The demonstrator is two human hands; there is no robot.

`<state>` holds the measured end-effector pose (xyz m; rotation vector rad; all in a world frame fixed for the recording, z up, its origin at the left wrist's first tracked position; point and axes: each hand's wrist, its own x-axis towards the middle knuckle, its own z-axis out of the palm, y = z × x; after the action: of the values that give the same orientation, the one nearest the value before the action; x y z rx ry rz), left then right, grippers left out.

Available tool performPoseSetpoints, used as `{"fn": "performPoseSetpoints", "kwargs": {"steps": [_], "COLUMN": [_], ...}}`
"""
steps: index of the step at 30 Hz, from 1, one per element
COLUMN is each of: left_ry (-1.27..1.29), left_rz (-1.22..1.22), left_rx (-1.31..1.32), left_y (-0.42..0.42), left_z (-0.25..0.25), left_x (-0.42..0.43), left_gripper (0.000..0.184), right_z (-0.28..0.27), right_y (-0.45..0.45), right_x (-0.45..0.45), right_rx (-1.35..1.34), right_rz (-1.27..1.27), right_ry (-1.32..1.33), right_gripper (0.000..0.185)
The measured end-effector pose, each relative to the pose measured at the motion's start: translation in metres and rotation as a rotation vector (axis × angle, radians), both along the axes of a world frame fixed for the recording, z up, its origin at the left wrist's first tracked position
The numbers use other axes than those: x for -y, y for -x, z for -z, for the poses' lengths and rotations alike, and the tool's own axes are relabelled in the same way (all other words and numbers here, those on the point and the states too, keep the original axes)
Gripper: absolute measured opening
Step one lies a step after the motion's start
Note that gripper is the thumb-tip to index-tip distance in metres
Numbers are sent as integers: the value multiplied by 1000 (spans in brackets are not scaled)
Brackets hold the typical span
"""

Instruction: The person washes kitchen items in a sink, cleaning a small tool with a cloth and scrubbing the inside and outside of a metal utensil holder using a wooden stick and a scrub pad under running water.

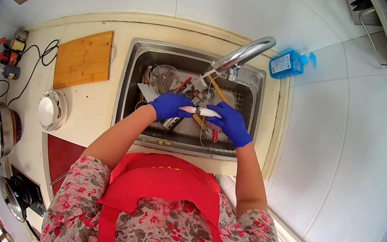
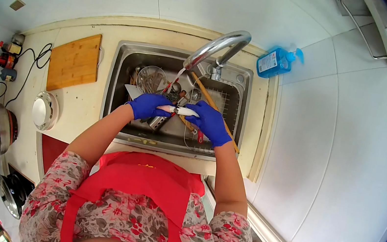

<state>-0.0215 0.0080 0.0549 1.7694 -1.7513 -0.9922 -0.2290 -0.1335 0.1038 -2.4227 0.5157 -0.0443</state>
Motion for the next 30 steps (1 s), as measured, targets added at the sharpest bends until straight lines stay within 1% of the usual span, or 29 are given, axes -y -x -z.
{"fn": "performPoseSetpoints", "kwargs": {"steps": [2,3,4,5,6,7,8,9,10,11,13,14,16,17,18,19,20,22,23,25,27,28,29,30], "left_ry": [15,-41,-98,-97,-196,-296,-295,-364,-434,-434,-294,-294,-250,-249,-253,-257,-257,-454,-454,-261,-247,-232,-233,189], "left_rz": [14,-45,-105,-107,-113,-120,-124,-117,-110,-112,23,26,0,0,-55,-111,-112,-183,-183,-96,-90,-83,-82,-20], "left_rx": [-24,-247,-470,-469,-533,-596,-596,-643,-690,-692,-418,-417,-406,-405,-454,-503,-503,-635,-634,-499,-493,-488,-489,-280], "left_y": [3,5,6,3,-1,-5,-8,-10,-12,-13,-14,-14,-14,-14,-12,-11,-13,-17,-17,-18,-15,-13,-10,-7], "left_z": [2,2,1,1,-7,-13,-15,-17,-20,-24,-32,-31,-30,-24,-20,-15,-10,-10,-10,-10,-8,-5,11,39], "left_x": [2,2,2,2,2,1,0,0,0,1,4,4,4,4,5,4,3,3,2,0,2,4,6,10], "left_gripper": [37,36,34,34,32,30,30,28,27,27,29,29,34,34,33,33,33,33,33,32,32,31,31,30], "right_z": [6,6,6,6,9,12,17,9,-7,-19,-26,-27,-25,-24,-22,-19,-18,-16,-16,-14,-10,-6,-2,-5], "right_y": [5,8,12,17,25,33,39,38,33,29,26,25,24,23,21,19,18,17,16,16,14,10,6,2], "right_x": [7,12,19,27,33,39,42,39,34,30,27,26,23,23,22,22,21,21,20,20,16,11,6,1], "right_rx": [63,63,-23,-111,-111,-48,13,12,121,230,197,165,174,184,184,192,199,192,186,188,190,205,218,218], "right_rz": [63,62,103,142,138,221,304,301,264,227,176,127,137,141,140,111,82,86,89,96,105,86,67,67], "right_ry": [-304,-303,-469,-634,-634,-562,-488,-488,-356,-225,-203,-178,-208,-241,-241,-187,-132,-157,-182,-197,-210,-286,-364,-364], "right_gripper": [31,31,31,31,31,32,32,32,32,31,32,32,31,30,30,30,30,30,30,30,30,30,30,30]}}
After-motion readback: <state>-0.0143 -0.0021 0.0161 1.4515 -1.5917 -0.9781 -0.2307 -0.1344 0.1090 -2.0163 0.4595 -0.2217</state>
